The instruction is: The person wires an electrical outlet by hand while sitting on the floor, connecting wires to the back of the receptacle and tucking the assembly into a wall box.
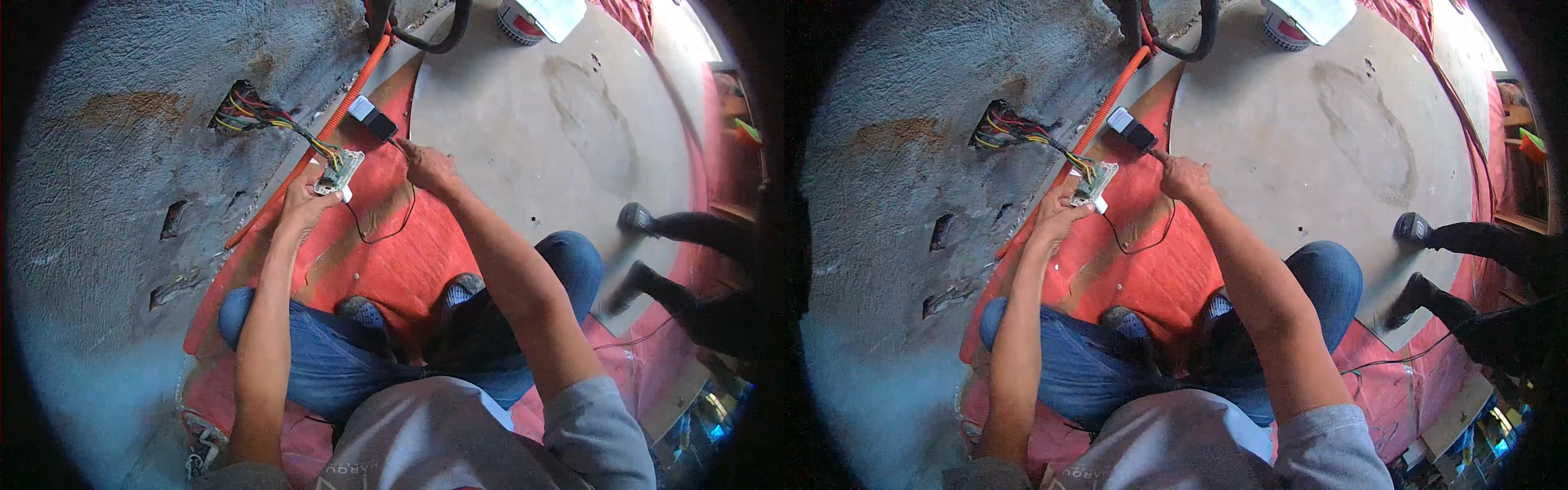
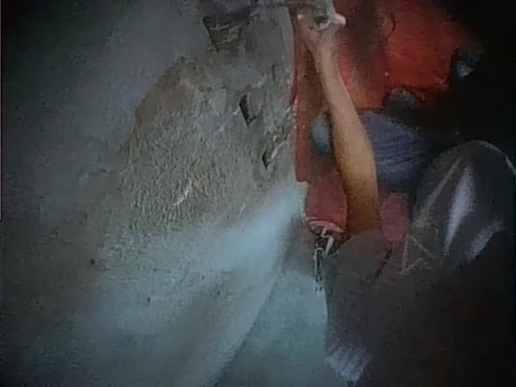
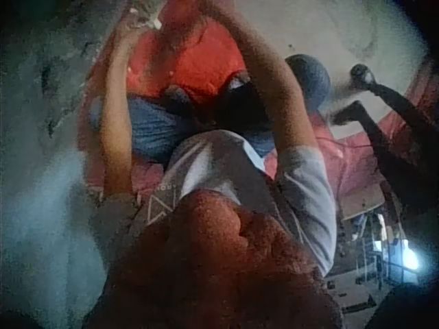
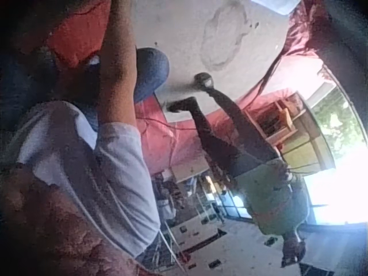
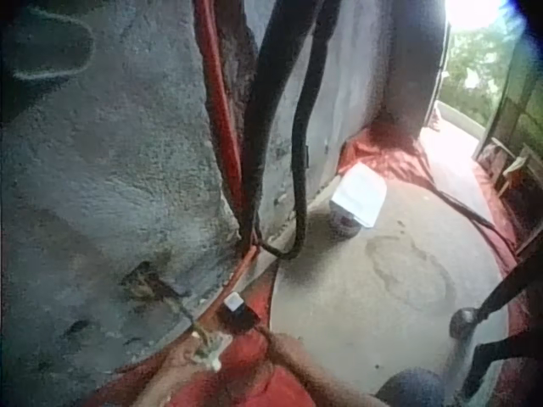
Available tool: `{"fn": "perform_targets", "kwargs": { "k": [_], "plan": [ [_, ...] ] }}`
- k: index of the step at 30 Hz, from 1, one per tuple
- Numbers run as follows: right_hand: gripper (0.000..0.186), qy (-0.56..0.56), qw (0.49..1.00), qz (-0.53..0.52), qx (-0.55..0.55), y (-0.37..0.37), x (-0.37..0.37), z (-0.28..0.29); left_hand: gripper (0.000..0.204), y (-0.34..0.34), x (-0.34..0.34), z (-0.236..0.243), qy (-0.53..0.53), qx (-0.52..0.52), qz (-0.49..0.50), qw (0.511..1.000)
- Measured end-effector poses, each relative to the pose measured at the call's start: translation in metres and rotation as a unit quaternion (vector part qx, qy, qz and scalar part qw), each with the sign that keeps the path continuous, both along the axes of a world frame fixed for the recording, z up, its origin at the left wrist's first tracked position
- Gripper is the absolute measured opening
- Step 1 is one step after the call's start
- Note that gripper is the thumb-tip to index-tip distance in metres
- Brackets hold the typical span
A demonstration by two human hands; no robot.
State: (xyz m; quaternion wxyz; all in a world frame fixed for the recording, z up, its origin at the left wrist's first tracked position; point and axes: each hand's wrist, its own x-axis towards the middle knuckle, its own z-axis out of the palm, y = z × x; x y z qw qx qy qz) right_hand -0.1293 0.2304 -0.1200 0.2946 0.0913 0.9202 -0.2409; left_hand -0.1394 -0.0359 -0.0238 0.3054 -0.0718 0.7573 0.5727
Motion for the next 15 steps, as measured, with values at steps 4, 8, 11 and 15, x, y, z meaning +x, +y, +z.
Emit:
{"fn": "perform_targets", "kwargs": {
  "k": [4,8,11,15],
  "plan": [
    [0.063,0.046,0.997,-0.045,-0.034,0.012,0.007,-0.022,0.049,0.002,0.002,0.001,0.011,0.033,-0.01,0.999],
    [0.059,0.041,0.995,-0.073,-0.058,0.013,0.01,-0.035,0.049,-0.003,0.001,0.001,-0.005,0.0,-0.011,1.0],
    [0.053,0.064,0.991,-0.08,-0.081,0.016,0.013,-0.045,0.045,-0.005,0.002,-0.007,0.001,-0.011,-0.016,1.0],
    [0.048,0.096,0.984,-0.092,-0.123,0.012,0.014,-0.053,0.031,-0.006,-0.002,-0.003,-0.025,-0.03,-0.033,0.999]
  ]
}}
